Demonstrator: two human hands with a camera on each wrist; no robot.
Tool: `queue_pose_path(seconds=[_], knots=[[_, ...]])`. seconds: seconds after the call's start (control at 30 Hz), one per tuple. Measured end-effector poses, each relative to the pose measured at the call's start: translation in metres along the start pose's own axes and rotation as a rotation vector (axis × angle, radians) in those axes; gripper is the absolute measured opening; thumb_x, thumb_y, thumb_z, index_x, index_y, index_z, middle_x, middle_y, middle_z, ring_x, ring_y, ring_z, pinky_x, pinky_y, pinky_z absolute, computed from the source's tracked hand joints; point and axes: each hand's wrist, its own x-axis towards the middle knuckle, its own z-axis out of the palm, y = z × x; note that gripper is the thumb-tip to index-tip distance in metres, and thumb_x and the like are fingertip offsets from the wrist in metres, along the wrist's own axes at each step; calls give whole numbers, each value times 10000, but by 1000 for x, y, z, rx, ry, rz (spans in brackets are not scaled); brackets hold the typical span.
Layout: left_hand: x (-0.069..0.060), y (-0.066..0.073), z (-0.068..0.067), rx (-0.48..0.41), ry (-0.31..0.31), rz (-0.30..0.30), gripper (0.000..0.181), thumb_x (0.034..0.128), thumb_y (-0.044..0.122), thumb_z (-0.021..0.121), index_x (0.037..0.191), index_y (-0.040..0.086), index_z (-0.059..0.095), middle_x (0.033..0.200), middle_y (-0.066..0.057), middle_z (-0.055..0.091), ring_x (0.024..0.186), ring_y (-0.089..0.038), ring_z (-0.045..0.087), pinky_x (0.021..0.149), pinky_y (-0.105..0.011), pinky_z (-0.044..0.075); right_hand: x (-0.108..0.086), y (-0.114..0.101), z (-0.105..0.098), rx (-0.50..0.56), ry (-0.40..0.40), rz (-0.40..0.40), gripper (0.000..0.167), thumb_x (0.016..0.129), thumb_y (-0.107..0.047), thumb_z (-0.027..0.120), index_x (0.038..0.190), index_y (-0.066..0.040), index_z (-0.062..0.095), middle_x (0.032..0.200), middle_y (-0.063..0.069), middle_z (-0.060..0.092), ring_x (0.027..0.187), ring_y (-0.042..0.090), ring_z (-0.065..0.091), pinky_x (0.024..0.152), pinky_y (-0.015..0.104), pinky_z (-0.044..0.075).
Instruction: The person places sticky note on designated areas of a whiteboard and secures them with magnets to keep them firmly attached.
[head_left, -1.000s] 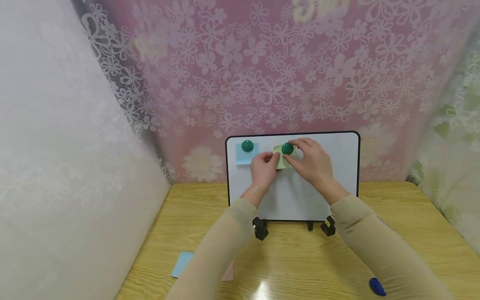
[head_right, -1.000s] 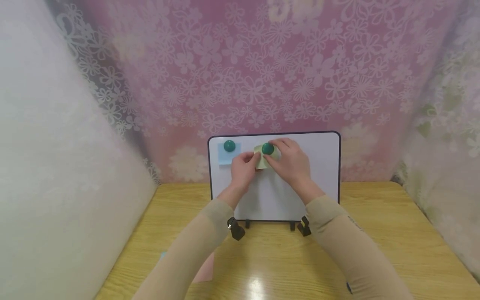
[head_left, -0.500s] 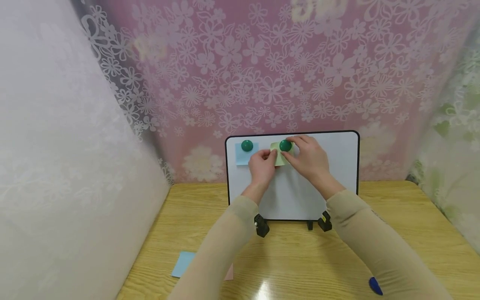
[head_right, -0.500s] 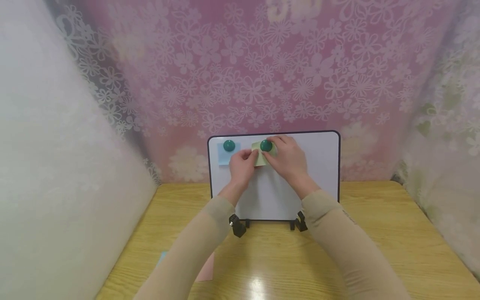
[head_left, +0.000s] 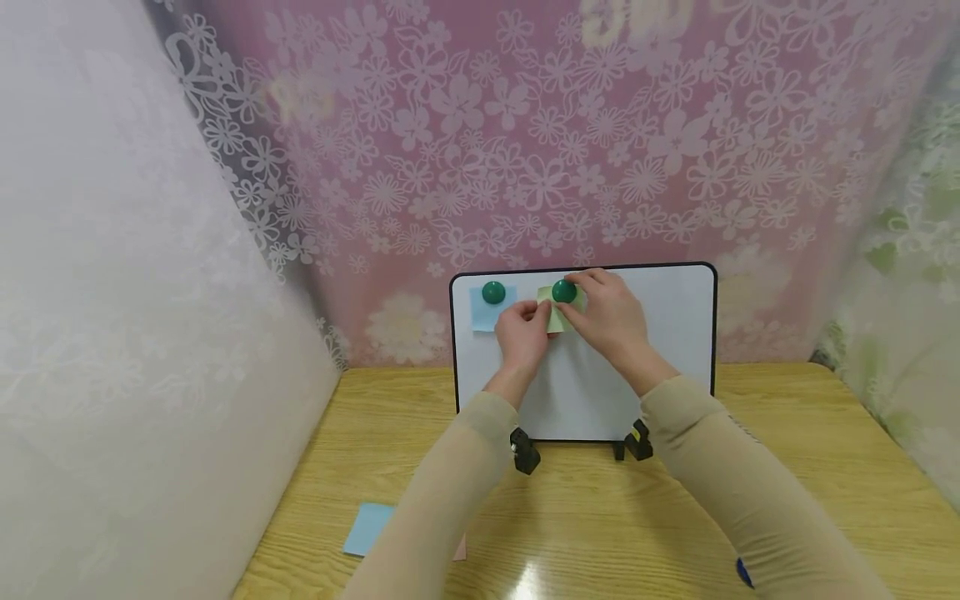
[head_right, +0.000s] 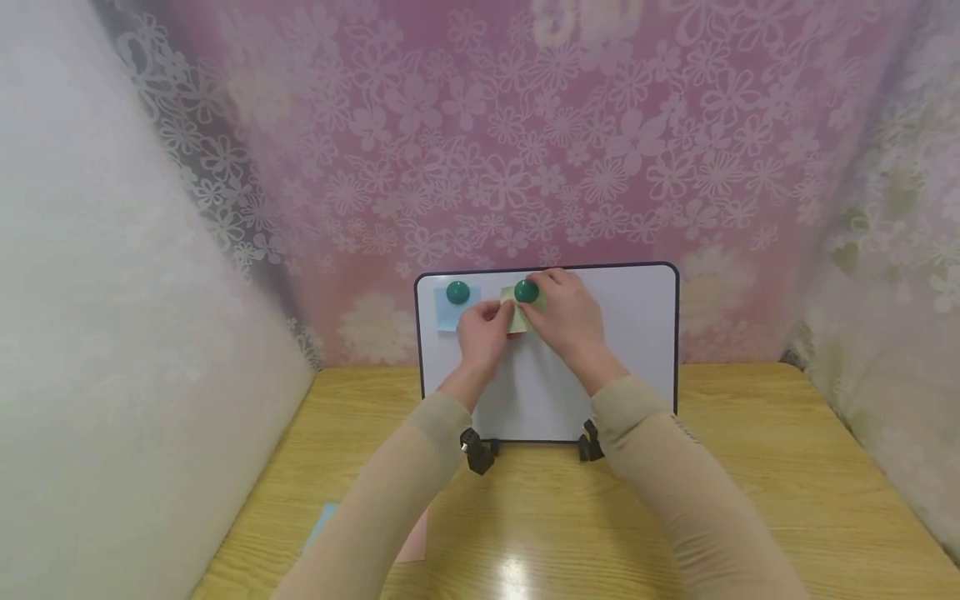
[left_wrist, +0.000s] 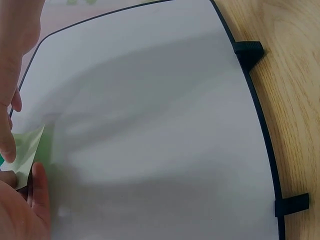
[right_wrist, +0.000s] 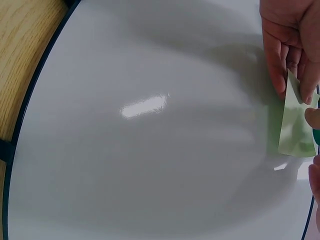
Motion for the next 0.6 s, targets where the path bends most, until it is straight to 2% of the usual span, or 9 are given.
queue_pose_path(seconds=[0.23, 0.6], knots=[[1, 0, 0, 25, 9, 4, 238, 1048, 205, 738, 1115, -19, 778, 910, -50, 748, 647, -123, 681, 637, -284, 623, 1, -5, -1, -2, -15, 24, 426, 923, -213, 873, 1282, -29, 736, 1288, 171, 679, 1234, 395, 610, 960, 557, 573], [1, 0, 0, 11, 3, -19, 248, 1052, 223, 735, 1132, -9, 775, 911, -29, 735, 656, -119, 690, 649, -274, 623, 2, -9, -1, -30, -39, 63, 442, 929, -228, 868, 1305, -40, 733, 1315, 171, 674, 1262, 394, 601, 954, 566, 578]])
